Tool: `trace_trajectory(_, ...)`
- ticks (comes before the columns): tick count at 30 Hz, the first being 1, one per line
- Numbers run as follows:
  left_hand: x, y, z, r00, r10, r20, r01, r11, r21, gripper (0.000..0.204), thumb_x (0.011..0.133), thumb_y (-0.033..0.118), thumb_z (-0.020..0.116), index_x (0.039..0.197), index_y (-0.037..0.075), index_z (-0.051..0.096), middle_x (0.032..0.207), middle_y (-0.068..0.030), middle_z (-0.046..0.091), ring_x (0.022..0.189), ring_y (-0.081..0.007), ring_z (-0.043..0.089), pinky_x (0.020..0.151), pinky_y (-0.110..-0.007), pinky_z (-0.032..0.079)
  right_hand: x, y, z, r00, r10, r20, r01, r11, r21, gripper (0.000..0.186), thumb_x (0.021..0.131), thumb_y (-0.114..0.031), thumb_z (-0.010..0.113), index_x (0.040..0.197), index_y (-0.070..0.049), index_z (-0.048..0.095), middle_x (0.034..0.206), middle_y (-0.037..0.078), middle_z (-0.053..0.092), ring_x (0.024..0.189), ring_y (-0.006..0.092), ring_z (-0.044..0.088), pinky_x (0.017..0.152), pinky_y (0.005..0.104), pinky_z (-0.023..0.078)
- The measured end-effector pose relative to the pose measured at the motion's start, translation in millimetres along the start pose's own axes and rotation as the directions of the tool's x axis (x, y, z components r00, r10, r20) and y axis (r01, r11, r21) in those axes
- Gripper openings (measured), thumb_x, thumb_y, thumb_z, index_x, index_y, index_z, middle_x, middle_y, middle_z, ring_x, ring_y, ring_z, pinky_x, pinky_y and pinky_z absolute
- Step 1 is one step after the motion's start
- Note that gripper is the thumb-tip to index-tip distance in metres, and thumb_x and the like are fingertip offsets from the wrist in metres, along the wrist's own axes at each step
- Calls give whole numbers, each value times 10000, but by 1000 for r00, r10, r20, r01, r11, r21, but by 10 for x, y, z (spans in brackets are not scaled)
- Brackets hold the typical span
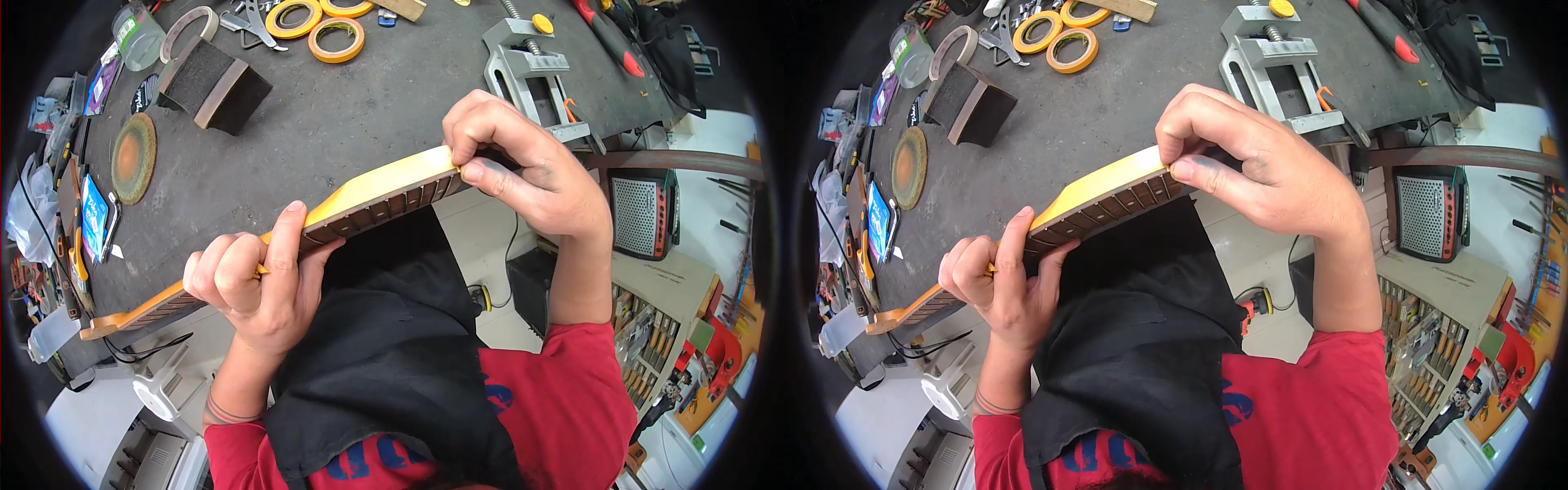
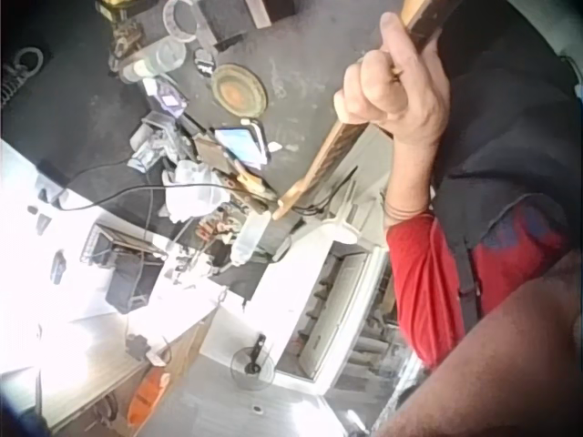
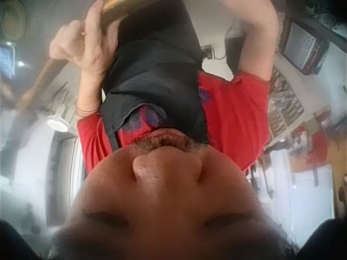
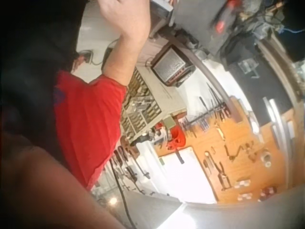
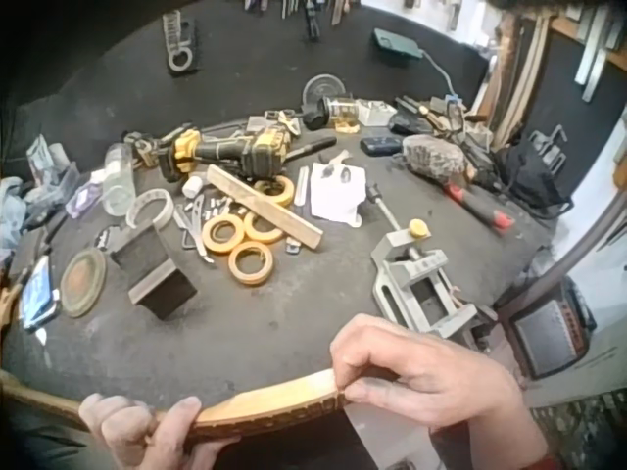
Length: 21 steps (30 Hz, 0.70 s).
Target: The person removes pieces of yellow tape from a guitar neck by hand and then uses a motorized orbital polisher to buff the surface of the neck.
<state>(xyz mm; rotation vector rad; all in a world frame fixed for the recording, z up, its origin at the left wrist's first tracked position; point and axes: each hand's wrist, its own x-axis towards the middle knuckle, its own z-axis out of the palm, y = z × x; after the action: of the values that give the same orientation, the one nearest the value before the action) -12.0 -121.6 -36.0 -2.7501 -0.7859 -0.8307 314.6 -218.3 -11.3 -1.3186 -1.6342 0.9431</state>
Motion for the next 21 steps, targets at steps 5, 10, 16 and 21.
trace_trajectory(5, -8, -5, 8, 1000, 3, -6, -3, 1000, 1, 686, 695, 379, 1016, 1306, 152, 801, 1123, -36, 460, 1113, -268, 491, 1011, -430, 369, 18, -14, -48, 999, -9, 51, 10, 1000, -29, 93, 1051, -1, 643, 1136, -24, 613, 1123, 74, 581, 1014, 195, 608, 940, 345, 523)
trace_trajectory(10, 13, -9, -12, 1000, -5, 5, 5, 1000, -11, 680, 699, 379, 1013, 1302, 150, 800, 1102, -38, 467, 1106, -270, 498, 1011, -431, 366, -27, -82, -4, 993, 102, -62, -103, 995, -15, 108, 1039, 12, 671, 1138, -23, 644, 1084, 83, 641, 984, 225, 669, 890, 348, 547)
trace_trajectory(16, 44, -18, -35, 999, -14, 43, 15, 1000, -18, 685, 685, 372, 1012, 1293, 145, 796, 1082, -40, 479, 1099, -270, 513, 1023, -441, 365, 63, -176, -59, 991, -131, -6, 110, 857, -504, 179, 955, 4, 728, 1120, -55, 692, 1009, 98, 726, 928, 305, 744, 802, 393, 587)
trace_trajectory(21, 59, -34, 2, 1000, 8, 29, -9, 1000, 21, 620, 726, 476, 968, 1250, 180, 819, 1109, -25, 443, 1068, -243, 515, 975, -447, 366, 126, -214, -180, 970, -224, 94, 231, 733, -640, 210, 870, 14, 754, 1066, -53, 713, 975, 89, 746, 887, 312, 764, 765, 402, 606)
